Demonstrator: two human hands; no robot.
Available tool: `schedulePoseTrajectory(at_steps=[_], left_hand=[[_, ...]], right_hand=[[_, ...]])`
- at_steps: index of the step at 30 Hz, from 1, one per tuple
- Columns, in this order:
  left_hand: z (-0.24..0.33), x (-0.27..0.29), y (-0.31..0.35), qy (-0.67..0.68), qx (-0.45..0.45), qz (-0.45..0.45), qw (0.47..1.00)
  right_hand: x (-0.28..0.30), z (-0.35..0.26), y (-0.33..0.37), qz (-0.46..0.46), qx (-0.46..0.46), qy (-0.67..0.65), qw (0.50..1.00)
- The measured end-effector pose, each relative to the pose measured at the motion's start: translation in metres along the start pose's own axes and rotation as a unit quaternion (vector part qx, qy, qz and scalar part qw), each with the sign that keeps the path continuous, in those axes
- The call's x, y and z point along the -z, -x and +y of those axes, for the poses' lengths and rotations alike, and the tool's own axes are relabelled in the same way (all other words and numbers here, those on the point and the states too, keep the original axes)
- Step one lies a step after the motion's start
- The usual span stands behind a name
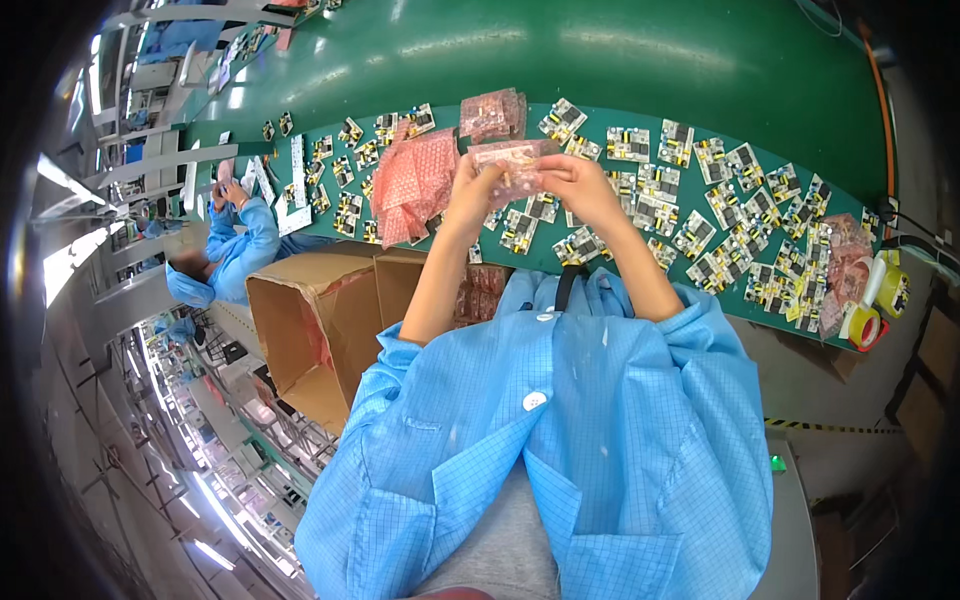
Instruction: Manually placing small electronic circuit boards into protective plastic bags and then into a shipping box.
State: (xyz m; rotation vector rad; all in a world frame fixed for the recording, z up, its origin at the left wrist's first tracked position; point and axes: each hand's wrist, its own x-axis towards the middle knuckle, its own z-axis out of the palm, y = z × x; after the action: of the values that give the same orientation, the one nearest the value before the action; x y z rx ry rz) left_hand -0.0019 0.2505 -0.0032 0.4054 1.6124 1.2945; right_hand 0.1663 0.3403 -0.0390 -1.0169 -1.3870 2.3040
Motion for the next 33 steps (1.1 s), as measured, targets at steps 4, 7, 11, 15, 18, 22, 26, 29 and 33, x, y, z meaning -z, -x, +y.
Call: schedulePoseTrajectory(at_steps=[4,7,11,15,18,22,26,29,33], left_hand=[[-0.030,0.043,-0.051,0.110,0.037,-0.003,0.993],[-0.025,0.070,-0.102,0.152,0.041,-0.013,0.987],[-0.024,0.108,-0.165,0.122,-0.019,0.106,0.987],[-0.029,0.105,-0.208,-0.147,0.019,0.078,0.986],[-0.058,0.159,-0.246,-0.384,-0.197,0.078,0.899],[-0.067,0.126,-0.241,-0.331,-0.142,-0.052,0.931],[-0.060,0.128,-0.237,-0.299,-0.100,-0.051,0.948],[-0.044,0.124,-0.227,-0.343,-0.182,-0.106,0.915],[-0.017,0.117,-0.243,-0.026,-0.040,-0.140,0.989]], right_hand=[[-0.010,0.020,-0.044,-0.046,0.032,-0.006,0.998],[-0.019,0.023,-0.078,0.068,0.117,0.009,0.991],[-0.036,0.022,-0.107,0.078,-0.037,-0.115,0.990],[-0.040,0.050,-0.148,0.164,-0.090,-0.036,0.982],[-0.063,0.042,-0.184,0.096,-0.128,0.010,0.987],[-0.060,0.054,-0.213,0.117,-0.171,0.078,0.975],[-0.059,0.045,-0.237,0.115,-0.181,0.407,0.888],[-0.032,0.050,-0.256,0.123,-0.112,0.378,0.911],[-0.011,-0.010,-0.290,-0.140,-0.068,0.010,0.988]])
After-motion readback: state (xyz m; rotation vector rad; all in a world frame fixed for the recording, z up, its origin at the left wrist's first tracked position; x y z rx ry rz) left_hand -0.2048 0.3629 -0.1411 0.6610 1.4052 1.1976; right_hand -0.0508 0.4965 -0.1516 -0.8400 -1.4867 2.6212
